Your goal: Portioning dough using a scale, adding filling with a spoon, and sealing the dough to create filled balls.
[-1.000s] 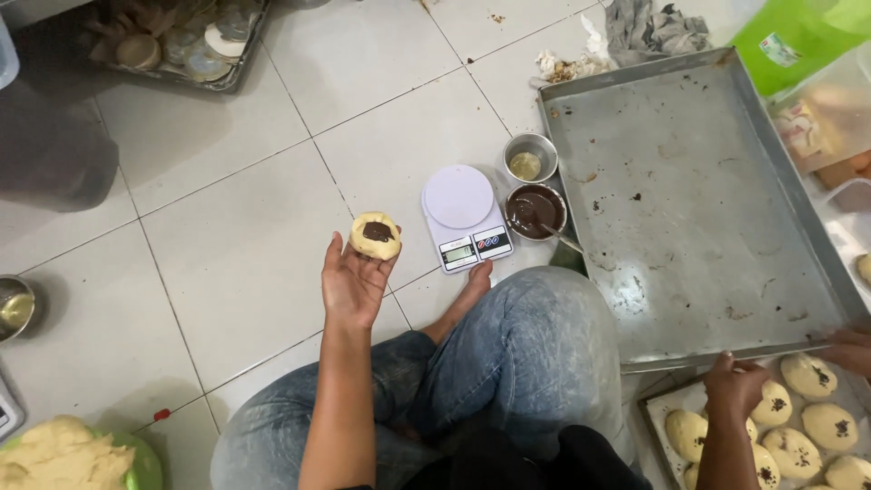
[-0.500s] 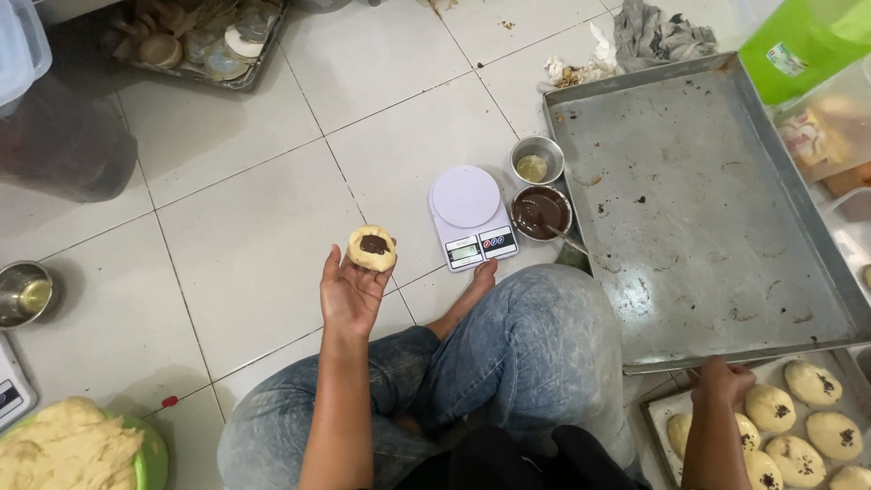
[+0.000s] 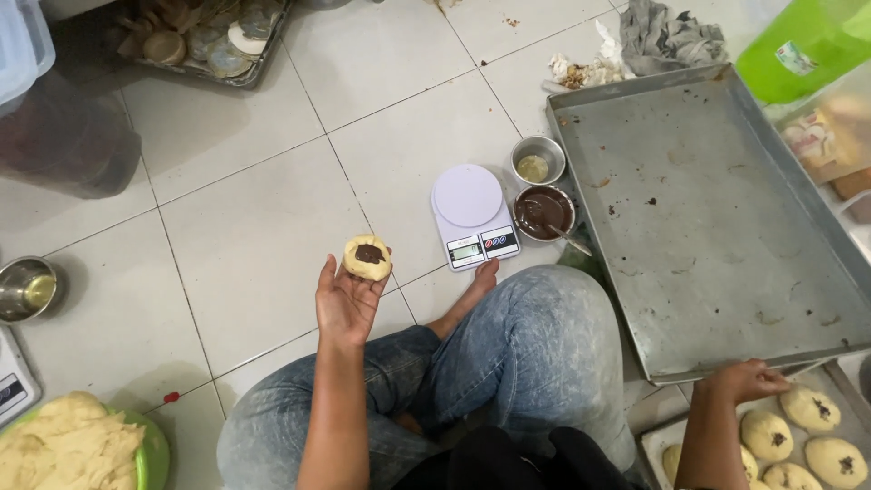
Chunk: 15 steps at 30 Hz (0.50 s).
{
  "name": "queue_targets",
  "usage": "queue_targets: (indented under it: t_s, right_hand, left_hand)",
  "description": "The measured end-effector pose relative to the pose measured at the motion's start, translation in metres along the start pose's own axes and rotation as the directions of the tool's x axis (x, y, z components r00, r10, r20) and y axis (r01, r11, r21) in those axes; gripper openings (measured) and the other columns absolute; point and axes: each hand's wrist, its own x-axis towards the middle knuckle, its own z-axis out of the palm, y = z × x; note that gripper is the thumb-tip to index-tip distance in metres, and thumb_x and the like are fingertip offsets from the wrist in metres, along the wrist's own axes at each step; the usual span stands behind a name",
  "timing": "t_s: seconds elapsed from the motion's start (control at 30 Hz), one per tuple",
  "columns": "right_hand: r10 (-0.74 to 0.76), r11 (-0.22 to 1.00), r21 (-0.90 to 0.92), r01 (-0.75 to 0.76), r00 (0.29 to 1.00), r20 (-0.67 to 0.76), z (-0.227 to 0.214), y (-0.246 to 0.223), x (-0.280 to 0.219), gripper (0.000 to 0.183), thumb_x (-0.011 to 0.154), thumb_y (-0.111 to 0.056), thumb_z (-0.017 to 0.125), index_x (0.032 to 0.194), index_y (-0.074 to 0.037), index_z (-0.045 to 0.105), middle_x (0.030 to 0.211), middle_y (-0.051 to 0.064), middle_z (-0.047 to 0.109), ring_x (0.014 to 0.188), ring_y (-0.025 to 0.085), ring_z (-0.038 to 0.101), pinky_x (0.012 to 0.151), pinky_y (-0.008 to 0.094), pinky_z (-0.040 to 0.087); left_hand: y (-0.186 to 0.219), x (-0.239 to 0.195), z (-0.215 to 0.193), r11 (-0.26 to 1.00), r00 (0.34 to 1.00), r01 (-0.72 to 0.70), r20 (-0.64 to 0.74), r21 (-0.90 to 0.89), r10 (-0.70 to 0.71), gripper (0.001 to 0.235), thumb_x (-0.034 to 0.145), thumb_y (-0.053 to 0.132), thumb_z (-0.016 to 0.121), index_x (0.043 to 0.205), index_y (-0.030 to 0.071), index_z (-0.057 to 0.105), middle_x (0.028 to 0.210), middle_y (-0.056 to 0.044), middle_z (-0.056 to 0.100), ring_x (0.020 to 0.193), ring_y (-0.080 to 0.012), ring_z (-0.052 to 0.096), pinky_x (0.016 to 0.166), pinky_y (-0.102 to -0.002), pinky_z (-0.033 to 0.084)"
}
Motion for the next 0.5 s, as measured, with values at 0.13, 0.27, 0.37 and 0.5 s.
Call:
queue_targets:
  t_s: [0.13, 0.27, 0.37, 0.5]
  right_hand:
    - [-0.064, 0.998, -0.021, 0.063, 0.996, -0.053, -0.003, -0.008, -0.012, 0.019, 0.106, -0.001, 0.046, 0.108, -0.017, 0.036, 0.112, 0.005, 0.05, 0.093, 0.01, 0.06, 0.079, 0.03, 0.054]
    - [0.203, 0.979, 0.034, -0.201, 0.973, -0.107, -0.011, -0.053, -0.012, 0.023, 0.103, -0.01, 0.05, 0.113, -0.03, 0.043, 0.113, -0.002, 0.066, 0.089, 0.004, 0.07, 0.068, 0.02, 0.056]
    - [0.391, 0.92, 0.016, -0.391, 0.92, -0.008, -0.018, -0.09, -0.003, 0.034, 0.108, -0.024, 0.05, 0.142, -0.03, 0.052, 0.106, -0.012, 0.076, 0.077, -0.008, 0.067, 0.06, 0.007, 0.054]
    - [0.131, 0.981, 0.127, -0.147, 0.983, 0.132, -0.024, -0.115, 0.006, 0.04, 0.084, 0.0, 0.046, 0.12, -0.017, 0.049, 0.131, 0.014, 0.061, 0.128, 0.029, 0.069, 0.111, 0.051, 0.057]
  left_hand:
    - [0.001, 0.003, -0.008, 1.0, 1.0, -0.004, 0.014, -0.026, 0.005, 0.062, 0.106, 0.034, 0.035, 0.143, -0.016, 0.036, 0.134, -0.036, 0.054, 0.123, -0.0385, 0.06, 0.107, -0.042, 0.05]
    - [0.004, 0.0, -0.011, 1.0, 0.999, -0.013, 0.029, -0.017, 0.014, 0.063, 0.106, 0.034, 0.033, 0.143, -0.016, 0.035, 0.136, -0.035, 0.053, 0.125, -0.0385, 0.058, 0.109, -0.042, 0.048]
    - [0.009, -0.002, -0.015, 0.999, 0.999, -0.029, 0.022, -0.036, 0.03, 0.063, 0.105, 0.033, 0.035, 0.142, -0.018, 0.035, 0.135, -0.037, 0.052, 0.124, -0.0383, 0.059, 0.109, -0.041, 0.049]
    - [0.018, -0.002, -0.035, 0.995, 0.998, -0.057, 0.01, -0.079, 0.058, 0.061, 0.105, 0.035, 0.039, 0.14, -0.016, 0.039, 0.134, -0.036, 0.054, 0.124, -0.0385, 0.059, 0.108, -0.042, 0.05]
